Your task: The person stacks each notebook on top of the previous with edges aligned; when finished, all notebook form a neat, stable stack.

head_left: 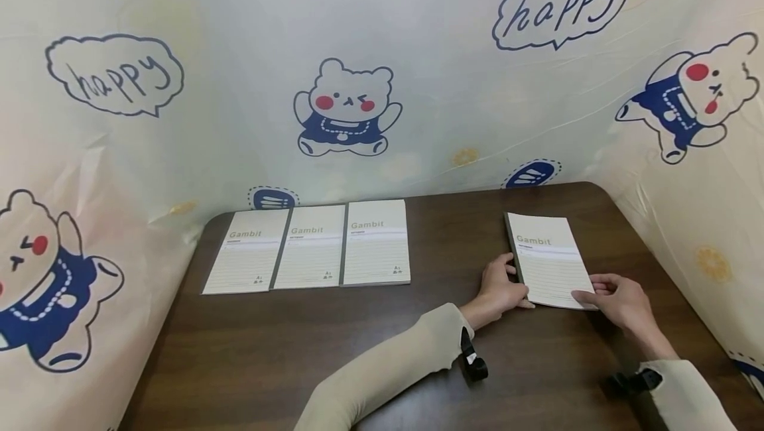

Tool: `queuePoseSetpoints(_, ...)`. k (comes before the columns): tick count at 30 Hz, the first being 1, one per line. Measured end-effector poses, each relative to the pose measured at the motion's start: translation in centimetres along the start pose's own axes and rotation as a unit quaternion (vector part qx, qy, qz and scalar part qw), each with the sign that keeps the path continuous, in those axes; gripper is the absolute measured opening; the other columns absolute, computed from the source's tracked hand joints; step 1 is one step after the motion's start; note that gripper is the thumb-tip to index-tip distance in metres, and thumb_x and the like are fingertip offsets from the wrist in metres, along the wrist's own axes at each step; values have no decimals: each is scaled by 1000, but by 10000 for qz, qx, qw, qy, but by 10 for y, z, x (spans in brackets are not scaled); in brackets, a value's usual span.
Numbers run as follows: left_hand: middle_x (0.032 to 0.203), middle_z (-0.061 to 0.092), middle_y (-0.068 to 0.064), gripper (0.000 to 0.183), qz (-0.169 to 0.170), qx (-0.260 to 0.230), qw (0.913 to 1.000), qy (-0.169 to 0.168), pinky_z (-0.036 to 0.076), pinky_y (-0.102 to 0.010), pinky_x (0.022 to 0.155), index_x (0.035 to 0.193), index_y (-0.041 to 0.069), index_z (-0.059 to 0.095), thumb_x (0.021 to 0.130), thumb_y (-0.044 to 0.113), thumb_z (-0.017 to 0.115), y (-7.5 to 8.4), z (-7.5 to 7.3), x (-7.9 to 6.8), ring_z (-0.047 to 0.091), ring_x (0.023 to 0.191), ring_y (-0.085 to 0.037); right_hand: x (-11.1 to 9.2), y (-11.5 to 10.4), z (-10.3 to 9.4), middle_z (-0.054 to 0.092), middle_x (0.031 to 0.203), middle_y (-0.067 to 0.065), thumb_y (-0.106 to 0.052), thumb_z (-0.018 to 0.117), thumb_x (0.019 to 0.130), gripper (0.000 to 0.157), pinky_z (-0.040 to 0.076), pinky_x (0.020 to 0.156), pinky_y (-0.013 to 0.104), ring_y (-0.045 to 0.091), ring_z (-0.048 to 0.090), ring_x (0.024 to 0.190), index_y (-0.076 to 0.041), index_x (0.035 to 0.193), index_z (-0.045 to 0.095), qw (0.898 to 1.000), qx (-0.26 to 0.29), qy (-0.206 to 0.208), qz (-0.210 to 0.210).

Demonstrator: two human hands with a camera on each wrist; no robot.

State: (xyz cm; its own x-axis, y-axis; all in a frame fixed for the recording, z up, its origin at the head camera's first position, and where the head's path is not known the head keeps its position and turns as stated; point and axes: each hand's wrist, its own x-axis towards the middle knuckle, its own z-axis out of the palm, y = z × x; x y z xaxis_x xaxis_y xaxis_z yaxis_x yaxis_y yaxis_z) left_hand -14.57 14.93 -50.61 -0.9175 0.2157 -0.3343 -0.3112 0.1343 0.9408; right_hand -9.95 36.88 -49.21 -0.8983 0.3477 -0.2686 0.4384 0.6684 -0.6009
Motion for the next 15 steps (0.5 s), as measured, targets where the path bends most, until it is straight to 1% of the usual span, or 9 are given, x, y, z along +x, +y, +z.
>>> queuePoseSetpoints(1,112,59,-6,80,-10,23,10000,-19,60,-30,54,150,11,52,78,-21,63,0,-1,-1,62,69,-15,-1,0,0,66,119,36,-35,86,86,71,44,68,24,34,65,97,14,130,58,10000,-41,14,-56)
queuePoseSetpoints(3,115,61,-9,80,-23,157,9998,-87,60,-30,53,152,14,50,81,-20,63,0,-3,-2,67,61,-23,-2,0,1,67,118,34,-37,86,86,71,43,69,23,32,65,96,13,129,59,9999,-106,25,-128)
queuePoseSetpoints(6,117,62,-11,80,102,596,9979,-212,58,-27,53,155,17,47,85,-16,65,-1,-8,-2,68,62,-20,-4,-1,2,68,119,33,-41,85,87,73,43,69,22,27,65,95,12,129,59,9996,-166,21,-227)
queuePoseSetpoints(8,117,62,-11,80,171,660,9974,-240,58,-26,53,156,17,46,85,-15,65,-2,-11,-2,69,61,-19,-6,-1,3,68,120,33,-44,84,87,74,43,69,20,25,65,95,11,130,59,9996,-151,12,-253)
queuePoseSetpoints(10,115,61,-11,80,194,513,9982,-260,59,-27,54,156,16,46,84,-17,64,-4,-13,-1,68,60,-19,-7,-2,4,68,120,33,-46,83,88,75,44,68,19,24,66,96,11,130,59,9994,-159,2,-322)
queuePoseSetpoints(12,112,60,-10,81,174,256,9992,-268,61,-28,56,155,15,47,84,-19,62,-6,-16,1,68,58,-22,-9,-3,4,69,121,34,-46,82,88,75,44,67,18,20,67,94,11,130,59,9991,-148,-15,-386)
queuePoseSetpoints(15,109,59,-10,81,163,-189,9992,-299,62,-32,58,153,13,49,82,-23,61,-8,-20,2,65,60,-22,-12,-6,6,68,125,35,-46,80,90,75,47,66,16,8,65,87,12,133,58,9991,-15,-88,-425)
